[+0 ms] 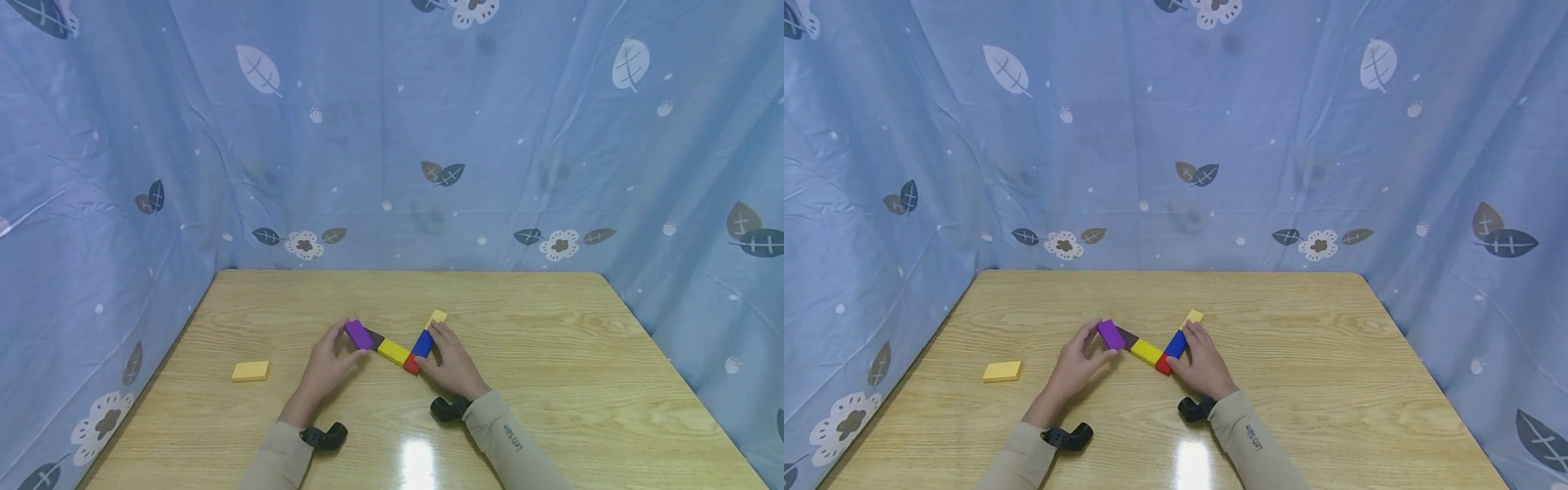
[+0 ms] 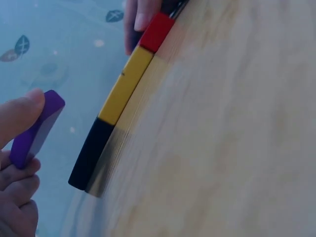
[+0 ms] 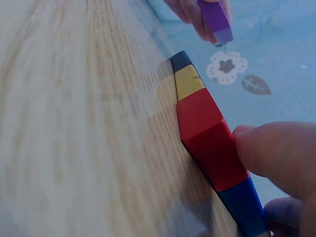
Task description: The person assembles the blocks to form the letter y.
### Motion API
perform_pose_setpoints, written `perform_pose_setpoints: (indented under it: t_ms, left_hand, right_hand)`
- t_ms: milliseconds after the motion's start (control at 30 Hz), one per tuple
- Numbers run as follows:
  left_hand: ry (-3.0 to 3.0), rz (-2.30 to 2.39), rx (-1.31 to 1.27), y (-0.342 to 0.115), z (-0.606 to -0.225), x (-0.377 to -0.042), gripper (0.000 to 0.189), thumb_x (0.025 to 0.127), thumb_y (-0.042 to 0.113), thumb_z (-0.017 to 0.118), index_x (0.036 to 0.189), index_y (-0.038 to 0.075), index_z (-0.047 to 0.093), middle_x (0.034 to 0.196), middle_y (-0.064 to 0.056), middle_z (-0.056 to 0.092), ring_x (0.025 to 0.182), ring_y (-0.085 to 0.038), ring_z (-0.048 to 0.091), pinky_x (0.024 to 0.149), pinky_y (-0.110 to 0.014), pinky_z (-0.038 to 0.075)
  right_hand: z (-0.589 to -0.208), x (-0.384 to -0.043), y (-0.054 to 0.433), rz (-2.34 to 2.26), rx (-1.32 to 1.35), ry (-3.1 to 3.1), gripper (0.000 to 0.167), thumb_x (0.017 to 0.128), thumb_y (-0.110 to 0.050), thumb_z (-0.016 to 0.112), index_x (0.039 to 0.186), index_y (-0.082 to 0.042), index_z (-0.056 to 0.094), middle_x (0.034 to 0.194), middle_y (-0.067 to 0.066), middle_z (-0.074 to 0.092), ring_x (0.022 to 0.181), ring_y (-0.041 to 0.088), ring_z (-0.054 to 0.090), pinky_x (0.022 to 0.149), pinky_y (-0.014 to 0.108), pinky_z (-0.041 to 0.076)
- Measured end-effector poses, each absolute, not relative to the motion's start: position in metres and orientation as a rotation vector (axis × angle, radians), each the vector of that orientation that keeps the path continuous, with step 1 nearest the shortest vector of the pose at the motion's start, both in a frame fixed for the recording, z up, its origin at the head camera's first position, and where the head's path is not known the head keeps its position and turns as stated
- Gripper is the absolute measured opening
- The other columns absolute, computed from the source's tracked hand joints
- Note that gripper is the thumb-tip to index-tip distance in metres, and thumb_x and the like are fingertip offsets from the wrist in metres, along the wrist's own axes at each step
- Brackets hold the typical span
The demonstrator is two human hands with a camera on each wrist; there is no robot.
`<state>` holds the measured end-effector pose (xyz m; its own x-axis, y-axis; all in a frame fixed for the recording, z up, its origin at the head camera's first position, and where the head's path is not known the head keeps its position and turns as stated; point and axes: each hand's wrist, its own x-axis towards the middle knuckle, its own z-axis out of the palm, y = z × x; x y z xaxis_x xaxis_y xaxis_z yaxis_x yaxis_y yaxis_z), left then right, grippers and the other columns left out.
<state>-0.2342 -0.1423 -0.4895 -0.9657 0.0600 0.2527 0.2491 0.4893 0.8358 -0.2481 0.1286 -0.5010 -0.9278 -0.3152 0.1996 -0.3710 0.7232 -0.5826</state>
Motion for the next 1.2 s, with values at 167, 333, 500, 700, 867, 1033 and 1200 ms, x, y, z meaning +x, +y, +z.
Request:
perform_pose_setpoints:
  t_ms: [167,333,500,700,867,1033,1200]
  left_hand:
    - [-2.558,-1.510,-0.347,-0.138,-0.490,-0.225,0.078,0.078,0.031,0.077,0.143,0.006,0.039,0.147,-0.013,0.042,0.136,-0.031,0.038,0.112,-0.045,0.031]
    - [-2.600,-1.479,-0.448,-0.132,-0.491,-0.215,0.075,0.079,0.032,0.076,0.142,0.010,0.041,0.145,-0.014,0.044,0.134,-0.031,0.042,0.110,-0.045,0.035]
    - [-2.680,-1.431,-0.616,-0.128,-0.493,-0.206,0.076,0.081,0.040,0.072,0.142,0.009,0.041,0.143,-0.016,0.045,0.132,-0.034,0.043,0.109,-0.050,0.036]
    - [-2.752,-1.468,-0.790,-0.126,-0.491,-0.200,0.076,0.080,0.044,0.072,0.140,0.008,0.043,0.142,-0.009,0.049,0.132,-0.028,0.045,0.110,-0.047,0.035]
    - [-2.807,-1.452,-0.871,-0.124,-0.492,-0.198,0.077,0.080,0.046,0.071,0.142,0.010,0.042,0.143,-0.007,0.047,0.131,-0.024,0.046,0.110,-0.043,0.037]
    - [-2.836,-1.439,-0.941,-0.120,-0.493,-0.197,0.076,0.081,0.046,0.070,0.142,0.010,0.042,0.143,-0.008,0.047,0.130,-0.025,0.047,0.110,-0.042,0.038]
    - [-2.879,-1.408,-0.960,-0.117,-0.491,-0.195,0.076,0.082,0.047,0.069,0.142,0.010,0.042,0.144,-0.007,0.047,0.132,-0.025,0.045,0.110,-0.042,0.037]
  right_hand:
    - [-0.501,-0.248,0.128,0.985,0.560,-2.838,0.076,0.088,-0.043,0.062,0.144,0.001,0.035,0.153,0.016,0.030,0.143,0.034,0.023,0.116,0.050,0.026]
    - [-0.500,-0.248,0.128,0.973,0.555,-2.839,0.075,0.088,-0.043,0.062,0.144,0.000,0.036,0.153,0.016,0.030,0.143,0.034,0.024,0.116,0.050,0.026]
    - [-0.500,-0.247,0.127,0.967,0.551,-2.842,0.075,0.088,-0.043,0.063,0.144,0.001,0.036,0.153,0.016,0.031,0.143,0.034,0.024,0.116,0.050,0.025]
    - [-0.500,-0.247,0.127,0.977,0.546,-2.833,0.076,0.088,-0.043,0.063,0.144,0.000,0.036,0.153,0.016,0.031,0.143,0.034,0.024,0.116,0.051,0.025]
    - [-0.501,-0.248,0.127,0.959,0.550,-2.835,0.076,0.088,-0.044,0.062,0.144,0.001,0.035,0.153,0.016,0.031,0.143,0.034,0.024,0.116,0.050,0.025]
    - [-0.500,-0.247,0.127,0.957,0.549,-2.837,0.076,0.088,-0.044,0.062,0.144,0.001,0.036,0.153,0.015,0.032,0.143,0.034,0.024,0.116,0.050,0.025]
    - [-0.499,-0.247,0.127,0.965,0.540,-2.841,0.076,0.088,-0.044,0.062,0.144,0.000,0.036,0.153,0.014,0.032,0.143,0.033,0.024,0.116,0.050,0.026]
